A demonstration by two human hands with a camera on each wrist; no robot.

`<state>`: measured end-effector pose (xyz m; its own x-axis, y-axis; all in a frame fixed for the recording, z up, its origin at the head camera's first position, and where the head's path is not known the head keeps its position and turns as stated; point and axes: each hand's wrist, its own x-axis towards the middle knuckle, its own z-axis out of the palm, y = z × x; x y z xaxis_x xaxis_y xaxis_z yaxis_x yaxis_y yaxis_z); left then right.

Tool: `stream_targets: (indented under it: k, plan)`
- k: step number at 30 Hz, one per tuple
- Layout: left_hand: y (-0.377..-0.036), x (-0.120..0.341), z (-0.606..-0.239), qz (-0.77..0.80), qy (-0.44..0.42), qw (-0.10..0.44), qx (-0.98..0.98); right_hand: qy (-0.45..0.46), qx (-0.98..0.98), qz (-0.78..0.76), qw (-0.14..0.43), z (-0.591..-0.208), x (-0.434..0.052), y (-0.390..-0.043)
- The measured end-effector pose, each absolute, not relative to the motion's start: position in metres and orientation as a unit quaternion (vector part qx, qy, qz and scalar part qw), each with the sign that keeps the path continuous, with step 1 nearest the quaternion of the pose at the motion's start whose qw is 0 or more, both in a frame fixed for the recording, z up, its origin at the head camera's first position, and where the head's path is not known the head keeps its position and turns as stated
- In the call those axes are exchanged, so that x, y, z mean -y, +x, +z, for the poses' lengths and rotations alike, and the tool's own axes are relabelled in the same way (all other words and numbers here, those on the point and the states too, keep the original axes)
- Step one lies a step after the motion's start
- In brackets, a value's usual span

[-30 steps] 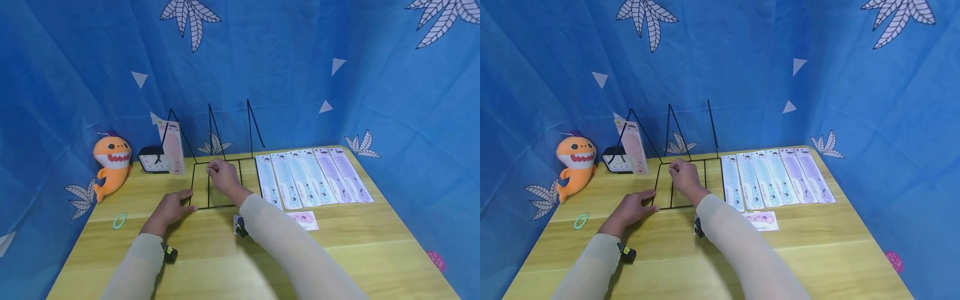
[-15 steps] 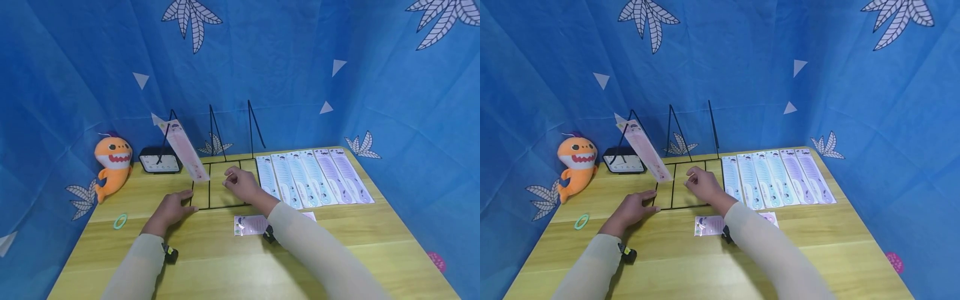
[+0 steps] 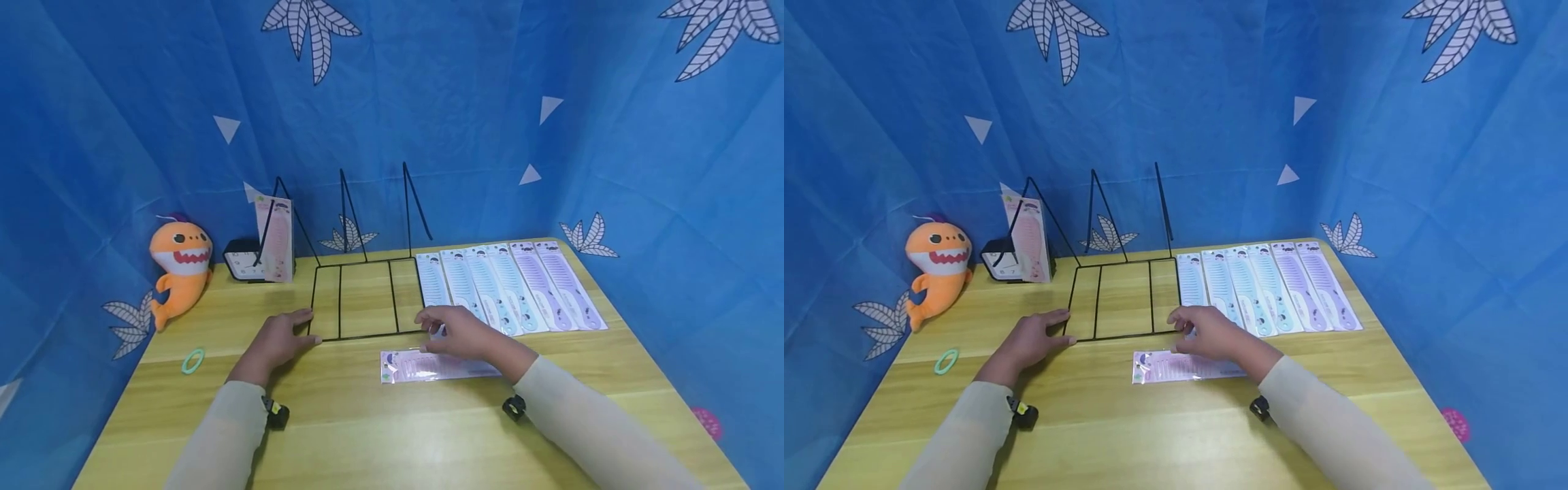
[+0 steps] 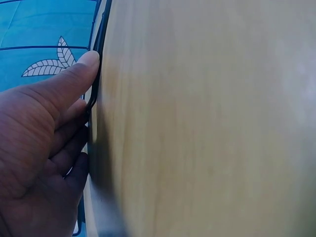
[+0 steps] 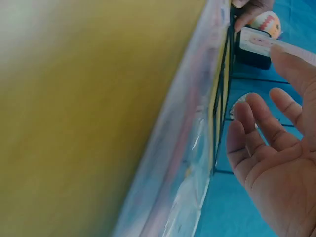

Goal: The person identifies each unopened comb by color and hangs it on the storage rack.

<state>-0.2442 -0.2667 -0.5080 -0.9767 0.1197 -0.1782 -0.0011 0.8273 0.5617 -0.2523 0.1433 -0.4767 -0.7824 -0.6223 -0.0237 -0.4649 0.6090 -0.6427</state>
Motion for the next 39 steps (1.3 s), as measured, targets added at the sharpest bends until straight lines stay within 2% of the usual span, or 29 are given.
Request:
stream_targets:
  k: [11, 16, 39]
  plan:
    - [-0.245, 0.266, -0.505, 0.293, 0.031, 0.105, -0.950, -0.318, -0.921, -0.213, 0.080, -0.471, -0.203, -0.218]
    - [-0.246, 0.268, -0.504, 0.300, 0.027, 0.104, -0.948, -0.300, -0.932, -0.183, 0.087, -0.470, -0.220, -0.212]
    - [-0.244, 0.270, -0.511, 0.307, 0.032, 0.097, -0.946, -0.300, -0.937, -0.144, 0.104, -0.473, -0.218, -0.214]
